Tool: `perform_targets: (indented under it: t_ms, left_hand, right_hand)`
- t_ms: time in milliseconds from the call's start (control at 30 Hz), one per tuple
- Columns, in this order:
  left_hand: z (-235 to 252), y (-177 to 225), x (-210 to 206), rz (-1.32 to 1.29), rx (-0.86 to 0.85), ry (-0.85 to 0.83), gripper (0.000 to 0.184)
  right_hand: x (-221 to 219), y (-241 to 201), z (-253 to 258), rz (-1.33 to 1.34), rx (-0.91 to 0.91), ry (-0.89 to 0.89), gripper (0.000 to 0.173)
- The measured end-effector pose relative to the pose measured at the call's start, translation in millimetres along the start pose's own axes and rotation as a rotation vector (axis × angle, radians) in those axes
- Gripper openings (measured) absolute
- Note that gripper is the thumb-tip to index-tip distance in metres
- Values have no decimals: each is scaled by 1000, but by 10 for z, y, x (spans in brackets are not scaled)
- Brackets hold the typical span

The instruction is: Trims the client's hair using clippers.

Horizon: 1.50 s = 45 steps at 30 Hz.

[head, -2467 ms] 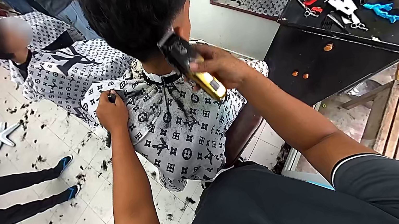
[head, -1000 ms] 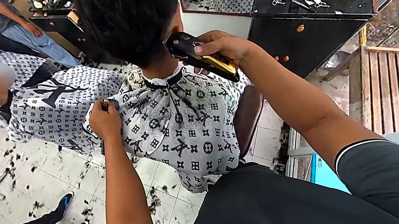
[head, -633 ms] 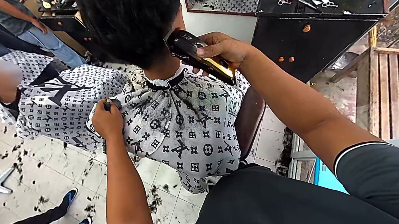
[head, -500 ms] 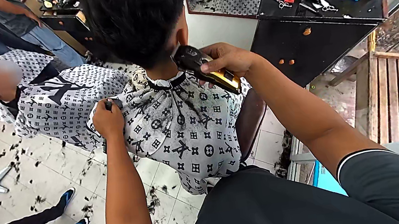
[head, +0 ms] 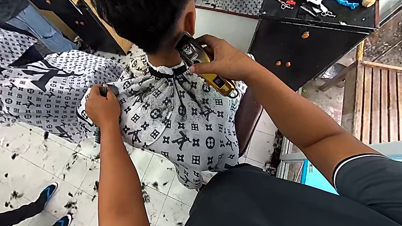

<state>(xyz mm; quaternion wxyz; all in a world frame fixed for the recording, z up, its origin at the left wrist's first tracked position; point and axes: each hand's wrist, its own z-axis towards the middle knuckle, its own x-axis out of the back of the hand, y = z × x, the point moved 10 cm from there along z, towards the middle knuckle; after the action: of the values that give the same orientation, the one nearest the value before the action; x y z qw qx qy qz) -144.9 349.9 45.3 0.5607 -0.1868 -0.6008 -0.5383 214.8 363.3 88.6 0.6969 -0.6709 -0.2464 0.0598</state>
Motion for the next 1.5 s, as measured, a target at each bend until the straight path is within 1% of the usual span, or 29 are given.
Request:
perform_targets:
  t_ms: [267, 533, 633, 700, 733, 800, 867, 900, 967, 1067, 1133, 1333, 1433, 1500]
  left_hand:
    - [9, -8, -9, -16, -9, 2, 47]
    - [18, -8, -10, -31, -29, -9, 49]
    - [26, -16, -18, -30, -28, -4, 49]
    - [18, -19, -19, -27, -24, -6, 49]
    - [16, -18, -18, -25, -23, -3, 49]
    - [27, -19, -20, -20, -14, -2, 48]
    - [31, -27, -26, -18, -8, -2, 47]
    - [36, -35, -31, -18, -6, -4, 47]
    - [36, -48, -35, -18, -5, -9, 48]
    - [34, -32, -19, -21, -7, -4, 47]
    - [30, -27, -25, -23, -8, -5, 47]
    - [19, -16, -20, -29, -27, 7, 47]
    - [21, -22, -16, -41, -30, 2, 47]
    - [19, -14, -18, -48, -35, -4, 47]
  right_hand:
    - [19, -28, 67, -113, 51, 77, 75]
    - [12, -80, 68, -166, 112, 102, 76]
    - [-11, -74, 74, -142, 132, 111, 77]
    - [-106, -12, 44, 6, 151, 82, 71]
    - [-186, 73, 22, 129, 121, 50, 63]
    - [-377, 296, -28, 347, -31, -24, 45]
    - [-479, 422, -49, 397, -120, -54, 39]
    - [-482, 419, -34, 392, -119, -49, 39]
    - [-429, 320, 18, 367, -61, -11, 45]
    - [-280, 145, 93, 220, 35, 68, 61]
    - [-227, 115, 121, 121, 59, 91, 68]
    - [-216, 80, 129, 44, 87, 125, 74]
    - [-214, 59, 133, -10, 98, 138, 73]
    - [-229, 50, 134, 13, 130, 137, 73]
